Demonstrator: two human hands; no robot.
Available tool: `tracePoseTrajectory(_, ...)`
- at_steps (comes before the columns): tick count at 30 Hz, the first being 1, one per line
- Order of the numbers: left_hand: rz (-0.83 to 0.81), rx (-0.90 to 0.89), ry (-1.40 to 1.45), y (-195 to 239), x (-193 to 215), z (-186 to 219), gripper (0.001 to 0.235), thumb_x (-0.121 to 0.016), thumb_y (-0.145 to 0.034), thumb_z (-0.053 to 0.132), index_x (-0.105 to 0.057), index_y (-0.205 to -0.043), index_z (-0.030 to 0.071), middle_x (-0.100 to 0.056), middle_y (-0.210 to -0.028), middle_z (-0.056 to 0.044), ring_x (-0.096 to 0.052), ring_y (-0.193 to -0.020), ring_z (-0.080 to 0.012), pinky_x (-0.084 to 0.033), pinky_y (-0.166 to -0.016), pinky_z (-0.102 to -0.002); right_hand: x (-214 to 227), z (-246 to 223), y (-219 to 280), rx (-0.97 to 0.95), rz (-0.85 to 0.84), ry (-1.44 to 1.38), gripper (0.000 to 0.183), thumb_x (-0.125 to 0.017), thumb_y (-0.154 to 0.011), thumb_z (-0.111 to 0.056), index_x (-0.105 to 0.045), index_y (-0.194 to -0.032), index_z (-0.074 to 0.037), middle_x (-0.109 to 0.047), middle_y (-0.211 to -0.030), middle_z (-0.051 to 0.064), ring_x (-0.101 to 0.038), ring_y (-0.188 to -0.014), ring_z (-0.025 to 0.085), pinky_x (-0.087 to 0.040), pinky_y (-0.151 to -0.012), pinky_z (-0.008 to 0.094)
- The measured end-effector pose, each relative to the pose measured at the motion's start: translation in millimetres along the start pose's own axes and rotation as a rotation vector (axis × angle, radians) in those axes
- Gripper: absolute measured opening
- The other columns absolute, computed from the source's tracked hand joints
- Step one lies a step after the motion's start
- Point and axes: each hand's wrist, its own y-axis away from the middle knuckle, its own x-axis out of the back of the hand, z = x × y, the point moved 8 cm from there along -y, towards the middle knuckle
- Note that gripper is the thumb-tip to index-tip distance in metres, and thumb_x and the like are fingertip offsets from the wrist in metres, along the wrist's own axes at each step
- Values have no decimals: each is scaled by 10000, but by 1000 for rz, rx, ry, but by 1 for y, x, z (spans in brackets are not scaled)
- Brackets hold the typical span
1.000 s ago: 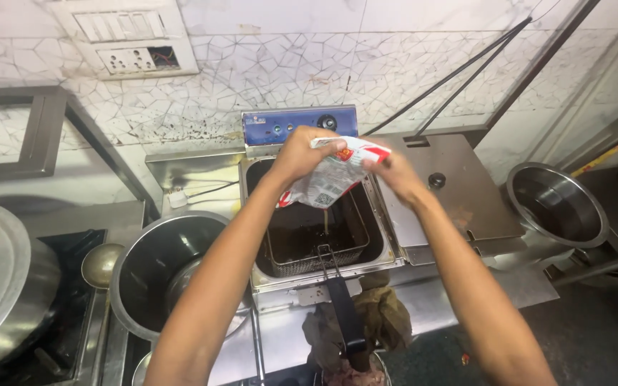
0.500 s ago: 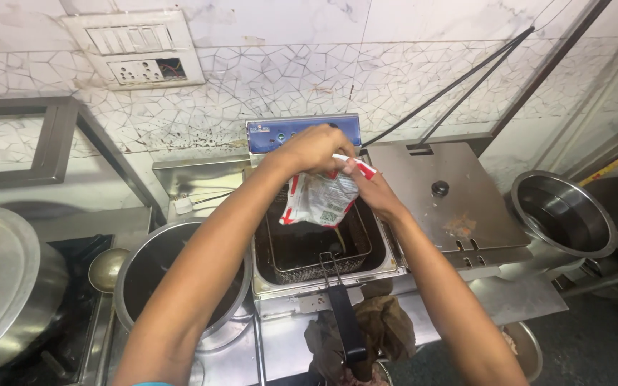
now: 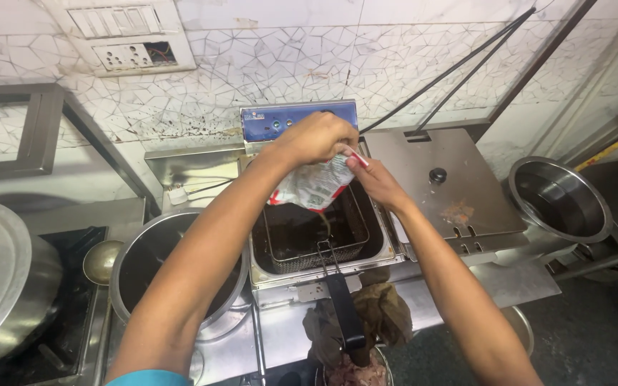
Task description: The person picks up a snack packet from a counter, carries it to a deep fryer, and works the packet over the fryer basket, appearing to add or retrieve food in the hot oil. They then walk to a prep counter, pick up vegetables, and later hold a knife near a lit stove.
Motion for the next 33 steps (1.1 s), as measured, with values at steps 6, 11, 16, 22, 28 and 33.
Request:
tracePoseTrajectory(6, -25, -65, -48, 6, -2, 13, 114, -758, -838, 173, -712, -911, 99, -739, -911, -71, -691, -904, -319, -516, -757, -468, 3, 51, -2, -73, 77, 226, 328, -532, -1077, -294, -697, -1121, -14, -630, -812, 3, -523, -796, 65, -476, -727, 289)
tracePoseTrajectory(11, -24, -148, -118, 5, -10, 17, 162, -769, -770, 151, -680, -871, 62, -712, -903, -73, -681, -892, -323, -511, -747, -468, -10, 40, -5, 121, 122, 137, 274, -546, -1092, -208, -687, -1016, 15, -631, -807, 23, -533, -788, 81, -460, -698, 337)
tracePoseTrajectory(16, 32, -214, -110, 12, -5, 22, 141, -761, -737, 100, -684, -842, 46, -700, -905, -76, -671, -886, -325, -514, -729, -453, -13, 47, 1, -39, 187, 318, 325, -601, -1069, -212, -721, -878, 22, -612, -619, 141, -526, -567, 189, -446, -568, 395)
tracePoseTrajectory(22, 125, -313, -38, 18, 5, 31, 191, -694, -716, -24, -721, -895, 39, -708, -915, -95, -681, -909, -322, -531, -761, -432, -31, 18, 13, 182, 238, 423, 252, -647, -993, -226, -772, -973, -8, -685, -754, 208, -635, -601, 297, -480, -566, 398)
tracePoseTrajectory(28, 201, -313, 51, 17, 12, 31, 261, -675, -730, -56, -754, -941, 75, -734, -956, -78, -705, -911, -290, -556, -784, -394, -30, 45, 19, -165, 231, 458, 344, -754, -945, -335, -772, -871, 0, -690, -670, 195, -606, -599, 352, -477, -593, 427)
tracePoseTrajectory(33, 121, -299, -52, 16, 3, 28, 249, -721, -701, -36, -738, -931, 58, -721, -937, -84, -692, -924, -309, -541, -779, -412, -43, 33, 14, -193, 111, 522, 360, -872, -808, -345, -778, -840, 1, -716, -715, 133, -658, -645, 203, -502, -661, 371)
